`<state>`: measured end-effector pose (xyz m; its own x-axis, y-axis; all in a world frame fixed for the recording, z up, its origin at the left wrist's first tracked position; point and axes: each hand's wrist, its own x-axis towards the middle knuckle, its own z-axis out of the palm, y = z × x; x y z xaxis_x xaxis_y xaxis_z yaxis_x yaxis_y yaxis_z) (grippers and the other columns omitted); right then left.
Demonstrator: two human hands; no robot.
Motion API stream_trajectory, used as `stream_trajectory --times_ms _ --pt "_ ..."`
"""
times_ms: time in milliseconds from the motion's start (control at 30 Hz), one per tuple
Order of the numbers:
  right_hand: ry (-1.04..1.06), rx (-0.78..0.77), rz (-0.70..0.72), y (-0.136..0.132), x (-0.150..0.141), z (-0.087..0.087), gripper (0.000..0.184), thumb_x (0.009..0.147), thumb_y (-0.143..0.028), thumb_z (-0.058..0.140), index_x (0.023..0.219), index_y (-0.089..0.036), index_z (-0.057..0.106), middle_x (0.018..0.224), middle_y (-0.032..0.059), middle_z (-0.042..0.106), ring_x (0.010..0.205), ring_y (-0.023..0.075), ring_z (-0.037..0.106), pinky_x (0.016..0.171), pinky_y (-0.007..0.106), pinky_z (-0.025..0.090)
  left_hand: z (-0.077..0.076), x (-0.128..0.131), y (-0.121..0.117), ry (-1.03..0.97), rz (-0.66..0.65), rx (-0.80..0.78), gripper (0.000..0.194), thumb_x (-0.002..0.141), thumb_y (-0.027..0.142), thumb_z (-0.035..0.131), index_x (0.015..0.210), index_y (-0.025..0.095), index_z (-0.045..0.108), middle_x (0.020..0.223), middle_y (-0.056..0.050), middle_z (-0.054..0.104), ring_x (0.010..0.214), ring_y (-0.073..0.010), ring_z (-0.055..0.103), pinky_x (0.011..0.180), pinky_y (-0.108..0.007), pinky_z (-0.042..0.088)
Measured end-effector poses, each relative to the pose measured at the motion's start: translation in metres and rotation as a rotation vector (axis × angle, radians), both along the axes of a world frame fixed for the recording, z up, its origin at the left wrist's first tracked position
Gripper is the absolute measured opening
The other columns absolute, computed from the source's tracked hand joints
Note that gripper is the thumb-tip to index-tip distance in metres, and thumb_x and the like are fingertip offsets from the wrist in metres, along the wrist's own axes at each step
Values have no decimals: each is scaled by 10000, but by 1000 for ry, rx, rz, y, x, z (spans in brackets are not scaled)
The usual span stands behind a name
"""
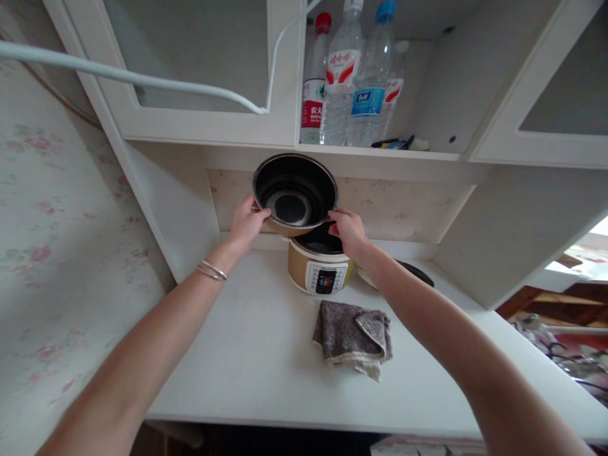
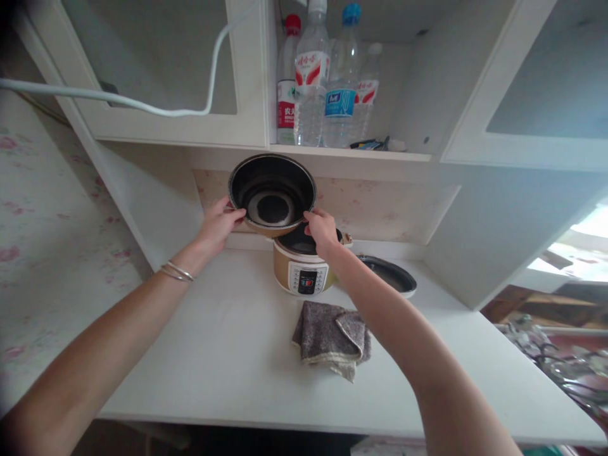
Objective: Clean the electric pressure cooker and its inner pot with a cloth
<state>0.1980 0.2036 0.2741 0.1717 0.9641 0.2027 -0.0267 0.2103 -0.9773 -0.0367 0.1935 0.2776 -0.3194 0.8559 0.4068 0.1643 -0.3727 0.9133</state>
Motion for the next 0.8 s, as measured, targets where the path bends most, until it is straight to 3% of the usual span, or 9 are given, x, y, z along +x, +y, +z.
stream_trajectory --times_ms 167,367,433,567,800 --pt "39 -8 -116 4 48 -5 121 731 -188 564 815 -147 639 726 1 586 465 42 411 483 198 407 0 49 37 -15 -229 -25 245 664 156 647 908 149 625 852 -44 634 792 -156 602 759 -302 501" --pt "-14 -46 -140 8 81 -25 53 719 -194 590 717 -148 617 625 -25 538 454 43 394 465 187 377 -22 81 55 -147 -393 -175 216 637 133 619 851 151 593 816 -60 654 731 -156 616 700 -301 511" --pt "-20 -75 -142 11 86 -32 43 717 -185 597 693 -151 606 583 -34 514 453 46 396 469 187 375 -31 84 60 -123 -376 -234 184 643 153 617 823 160 582 784 -51 650 718 -151 617 695 -295 513" --pt "-29 -132 -128 18 90 -46 59 731 -187 602 681 -157 599 522 -42 484 436 55 396 455 187 369 -44 82 71 115 -263 -304 166 684 213 588 844 172 603 771 -45 662 716 -154 629 682 -280 505" --pt "-76 -253 -73 28 91 -62 77 784 -185 557 717 -158 584 578 -14 558 431 56 416 463 186 402 -61 78 82 443 -102 -360 167 663 304 607 659 146 661 722 -91 680 764 -251 641 666 -306 457"
